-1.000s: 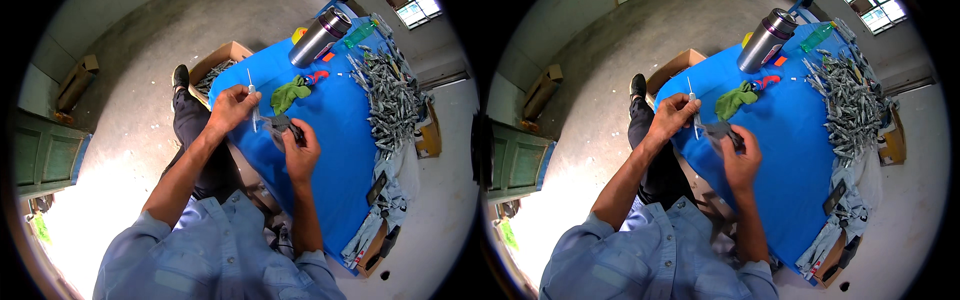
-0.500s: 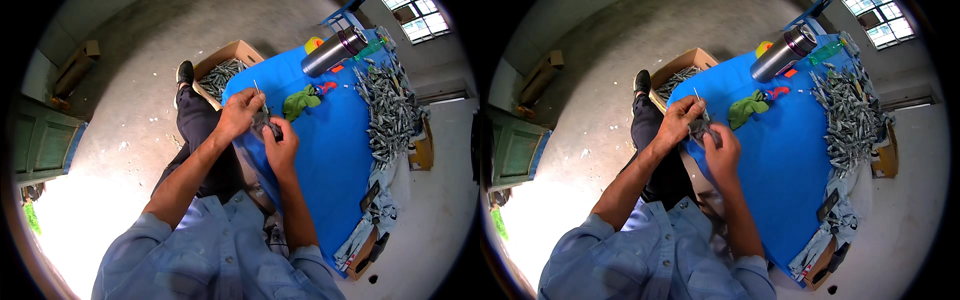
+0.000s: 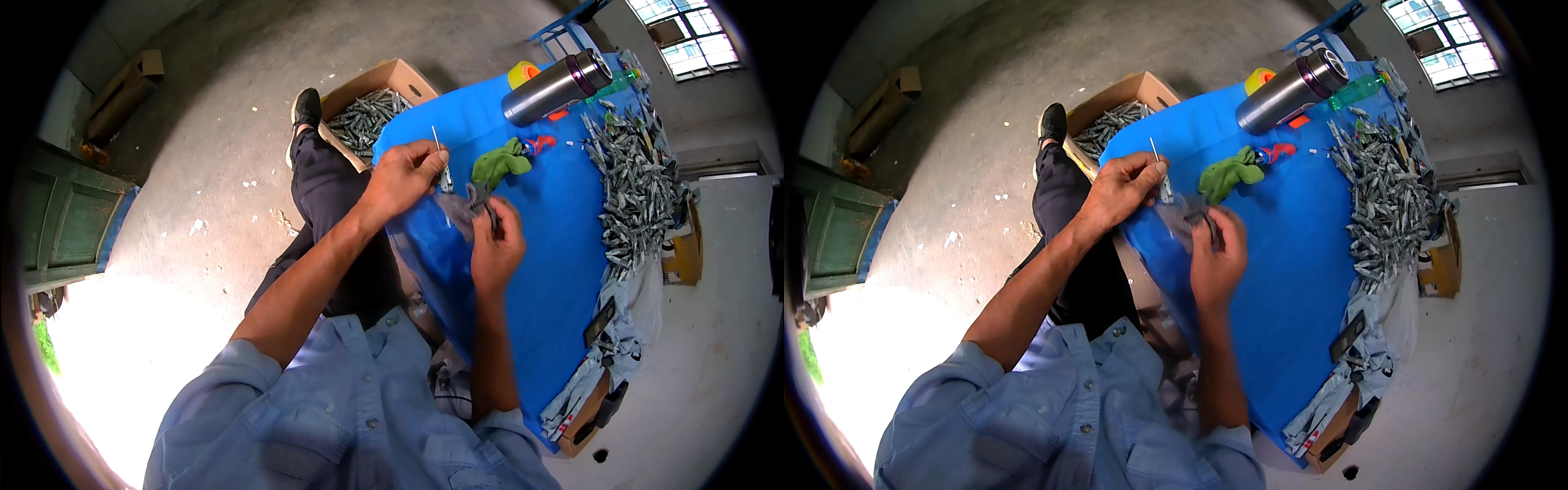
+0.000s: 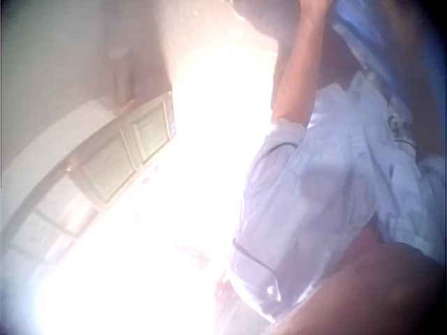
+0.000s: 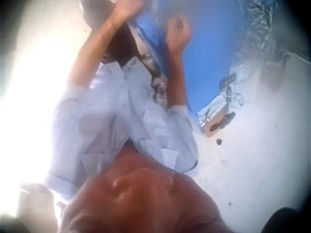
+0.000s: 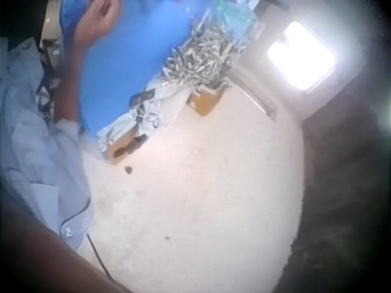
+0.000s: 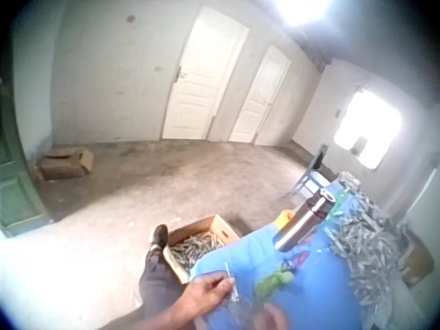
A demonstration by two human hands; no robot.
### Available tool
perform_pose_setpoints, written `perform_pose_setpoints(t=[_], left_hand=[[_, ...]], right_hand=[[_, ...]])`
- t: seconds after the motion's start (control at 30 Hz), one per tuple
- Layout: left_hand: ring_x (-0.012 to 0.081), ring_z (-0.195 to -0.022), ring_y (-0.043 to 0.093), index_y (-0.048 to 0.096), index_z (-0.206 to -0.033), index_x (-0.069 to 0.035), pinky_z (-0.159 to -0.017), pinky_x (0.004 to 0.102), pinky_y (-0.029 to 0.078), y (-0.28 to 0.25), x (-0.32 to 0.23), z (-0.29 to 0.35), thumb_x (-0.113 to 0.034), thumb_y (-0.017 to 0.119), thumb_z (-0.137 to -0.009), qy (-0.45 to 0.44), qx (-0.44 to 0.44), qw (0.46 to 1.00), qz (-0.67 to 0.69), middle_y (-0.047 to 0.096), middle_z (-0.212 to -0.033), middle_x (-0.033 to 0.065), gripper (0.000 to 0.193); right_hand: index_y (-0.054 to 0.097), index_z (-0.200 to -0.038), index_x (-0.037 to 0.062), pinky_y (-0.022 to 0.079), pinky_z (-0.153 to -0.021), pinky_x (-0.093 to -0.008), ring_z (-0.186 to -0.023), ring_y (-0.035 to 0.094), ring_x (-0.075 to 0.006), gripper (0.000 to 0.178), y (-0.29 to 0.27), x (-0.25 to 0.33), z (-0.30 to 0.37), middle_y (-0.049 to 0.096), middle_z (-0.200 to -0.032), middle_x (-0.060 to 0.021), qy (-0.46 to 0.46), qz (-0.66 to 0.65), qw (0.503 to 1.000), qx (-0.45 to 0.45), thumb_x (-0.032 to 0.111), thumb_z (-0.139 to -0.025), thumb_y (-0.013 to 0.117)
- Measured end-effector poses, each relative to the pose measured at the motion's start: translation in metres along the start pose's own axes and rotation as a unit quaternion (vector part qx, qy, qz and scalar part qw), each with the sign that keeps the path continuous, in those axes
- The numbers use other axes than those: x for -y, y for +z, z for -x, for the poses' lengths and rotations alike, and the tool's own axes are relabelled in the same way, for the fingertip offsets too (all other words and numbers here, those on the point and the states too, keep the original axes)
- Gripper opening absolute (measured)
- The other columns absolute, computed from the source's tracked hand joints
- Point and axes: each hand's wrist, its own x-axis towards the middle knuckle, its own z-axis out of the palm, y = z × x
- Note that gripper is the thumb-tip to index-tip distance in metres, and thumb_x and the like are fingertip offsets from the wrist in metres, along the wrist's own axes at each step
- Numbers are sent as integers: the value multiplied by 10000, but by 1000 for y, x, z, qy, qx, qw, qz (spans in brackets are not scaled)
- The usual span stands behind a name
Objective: The person wipes small metal components with a cloth by hand and uses a screwdriver to manipulate a small metal assembly on a blue table.
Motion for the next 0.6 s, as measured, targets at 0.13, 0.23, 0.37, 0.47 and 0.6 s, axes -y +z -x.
perform_pose_setpoints(t=[0.13, 0.23, 0.37, 0.47, 0.6], left_hand=[[73, -722, 576, 732, -1101, 1, -662, 284, 507, -1, -1, 2, -225, 632, -1098, 30, -1, 999, -45, 653, -797, 1, 247], [51, -771, 534, 725, -1122, -5, -689, 276, 500, -2, 6, 1, -175, 611, -1102, 49, -21, 997, -54, 654, -823, -7, 205], [61, -812, 564, 735, -1154, -19, -737, 294, 527, -2, 8, 3, -142, 607, -1093, 29, -8, 996, -81, 703, -871, 11, 188], [72, -854, 605, 738, -1147, -12, -768, 300, 544, 0, 3, 4, -127, 603, -1087, 39, -26, 995, -93, 745, -918, 42, 187], [102, -878, 655, 748, -1137, -5, -801, 315, 557, 0, 11, 1, -119, 621, -1073, 28, -19, 997, -72, 766, -946, 60, 182]], right_hand=[[715, -1200, -45, 567, -915, -351, -1032, 699, -229, 242, 37, 1, -41, 706, -1161, -153, -24, 13, 999, 38, 56, -979, 712], [728, -1203, -27, 572, -897, -365, -987, 720, -239, 248, 59, 0, -50, 739, -1100, -153, 16, 6, 998, 66, 90, -985, 702], [739, -1214, -15, 587, -863, -386, -965, 756, -277, 261, 60, 1, -35, 773, -1104, -182, -19, 41, 998, 38, 98, -982, 697], [740, -1211, -21, 589, -855, -395, -973, 760, -302, 264, 56, 2, -27, 773, -1113, -193, -48, 53, 997, 31, 90, -974, 705], [738, -1206, -35, 586, -847, -412, -961, 751, -331, 278, 50, -2, -23, 767, -1106, -203, -89, 86, 992, 37, 73, -950, 725]])
